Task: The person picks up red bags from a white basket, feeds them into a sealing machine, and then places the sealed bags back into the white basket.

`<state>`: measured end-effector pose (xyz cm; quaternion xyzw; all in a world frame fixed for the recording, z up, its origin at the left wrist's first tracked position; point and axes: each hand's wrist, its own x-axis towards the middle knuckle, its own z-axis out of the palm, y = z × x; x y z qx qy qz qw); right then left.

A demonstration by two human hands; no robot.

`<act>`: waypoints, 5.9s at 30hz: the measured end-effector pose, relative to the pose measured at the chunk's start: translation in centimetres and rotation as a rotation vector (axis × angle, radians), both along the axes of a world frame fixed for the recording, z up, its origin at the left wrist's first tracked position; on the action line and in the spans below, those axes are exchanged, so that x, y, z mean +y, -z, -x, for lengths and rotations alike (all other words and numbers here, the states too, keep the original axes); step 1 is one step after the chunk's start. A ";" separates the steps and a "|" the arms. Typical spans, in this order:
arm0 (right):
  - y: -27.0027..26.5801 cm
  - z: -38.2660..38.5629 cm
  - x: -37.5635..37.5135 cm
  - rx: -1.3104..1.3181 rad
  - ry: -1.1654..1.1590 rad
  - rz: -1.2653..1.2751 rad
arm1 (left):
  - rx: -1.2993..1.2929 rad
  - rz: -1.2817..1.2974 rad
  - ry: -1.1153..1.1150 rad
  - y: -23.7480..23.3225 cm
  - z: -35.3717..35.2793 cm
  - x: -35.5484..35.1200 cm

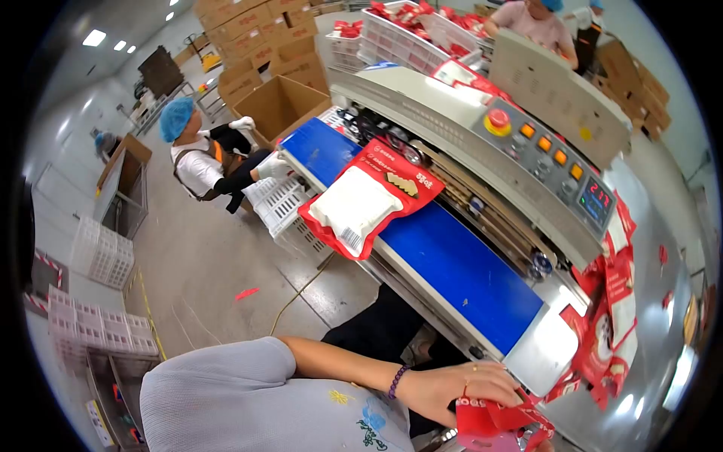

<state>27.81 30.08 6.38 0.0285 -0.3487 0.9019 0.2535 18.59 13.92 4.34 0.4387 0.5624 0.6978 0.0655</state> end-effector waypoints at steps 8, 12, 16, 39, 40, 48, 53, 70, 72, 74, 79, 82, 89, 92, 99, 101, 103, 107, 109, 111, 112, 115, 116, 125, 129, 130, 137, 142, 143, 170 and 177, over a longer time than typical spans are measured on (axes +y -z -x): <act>-1.2 1.3 0.9 -0.322 0.454 -1.014 | -0.196 0.060 -0.438 -0.9 2.6 -3.4; 3.6 3.5 2.8 -0.284 0.212 -1.340 | -0.484 0.065 -0.199 -0.2 3.1 -2.9; 2.4 5.3 0.2 -0.494 0.181 -0.479 | -0.787 -0.147 0.142 -0.2 5.5 -3.7; 8.0 18.9 9.8 -0.647 0.320 -0.835 | -0.851 0.120 -0.599 9.0 20.2 3.6; 8.4 19.3 9.2 -0.628 0.307 -0.874 | -0.804 0.147 -0.641 9.4 20.6 2.7; 8.5 21.3 6.1 -0.697 0.270 -1.030 | -0.475 0.303 -0.845 9.9 21.9 -1.8; 9.2 20.9 3.3 -0.542 0.192 -0.949 | -0.463 0.616 -0.929 8.3 24.7 -7.7; 22.2 -12.2 22.8 -1.411 0.397 -0.461 | 0.041 0.256 -0.725 -0.1 11.0 -5.0; 17.2 -6.9 18.6 -1.028 0.263 -0.185 | 0.054 0.326 -0.484 -0.1 10.4 -2.4; 13.8 -3.4 15.2 -0.720 0.132 0.060 | 0.034 0.417 -0.251 0.2 10.5 -0.2; 6.3 2.9 7.1 -0.142 -0.175 0.458 | -0.189 0.480 0.474 3.6 11.1 2.1; 3.7 6.8 3.1 0.164 -0.470 0.496 | -0.378 0.333 0.603 3.6 9.7 1.6; 0.6 7.8 -0.6 0.297 -0.562 0.401 | -0.430 0.163 -0.289 2.3 6.8 0.2; -0.1 7.8 3.8 0.363 -0.145 -0.308 | -0.324 0.213 -0.419 1.0 8.0 -0.8; 2.5 9.9 4.2 -0.713 0.369 -0.607 | -0.508 0.289 -0.084 0.6 10.9 -0.2; 4.3 10.8 6.2 -0.693 0.404 -0.639 | -0.798 0.105 -0.045 1.8 12.4 1.0; 5.6 11.7 8.9 -0.743 0.285 -0.724 | -0.647 0.187 -0.197 5.1 14.3 2.5; 6.0 14.9 12.0 -0.730 0.461 -1.310 | -0.594 0.244 -0.402 7.6 16.2 5.9; 3.9 16.6 12.7 -0.813 0.426 -1.301 | -0.897 0.184 -0.312 6.0 16.5 7.0; 5.0 18.8 14.6 -0.587 0.255 -0.804 | -1.041 0.150 -0.288 6.8 17.7 7.4; 5.1 19.4 15.3 -0.644 0.215 -0.791 | -1.042 0.143 -0.293 6.9 17.9 7.3; 6.0 21.0 15.0 -0.687 0.223 -0.816 | -0.996 0.153 -0.380 7.1 18.8 6.6; 5.9 21.1 14.4 -0.725 0.232 -0.847 | -0.985 0.133 -0.398 7.3 19.2 6.0; 9.1 23.6 9.7 -0.615 0.285 -0.893 | -0.615 0.548 -0.731 8.4 20.6 -1.0; 12.2 27.3 6.7 -0.600 0.336 -0.841 | 0.091 0.671 -0.997 5.8 18.4 -6.3; 12.8 27.7 6.3 -0.529 0.410 -0.957 | 0.116 0.563 -1.058 5.0 17.9 -6.7; 8.5 13.6 12.2 -0.757 0.755 -0.713 | -0.166 0.230 -0.607 -0.8 11.2 -2.4; 14.4 -3.8 27.5 -1.077 1.673 -0.703 | -0.076 0.347 -0.356 -0.3 9.9 1.7; 14.6 -5.9 28.9 -1.218 1.767 -0.725 | -0.101 0.378 -0.310 -0.4 9.5 2.4; 0.9 -0.1 6.9 -0.517 0.158 -0.342 | -0.957 0.150 0.350 1.5 7.6 4.0; 4.5 6.4 3.9 -0.552 0.144 -0.658 | -0.514 0.087 -0.203 2.0 10.2 0.7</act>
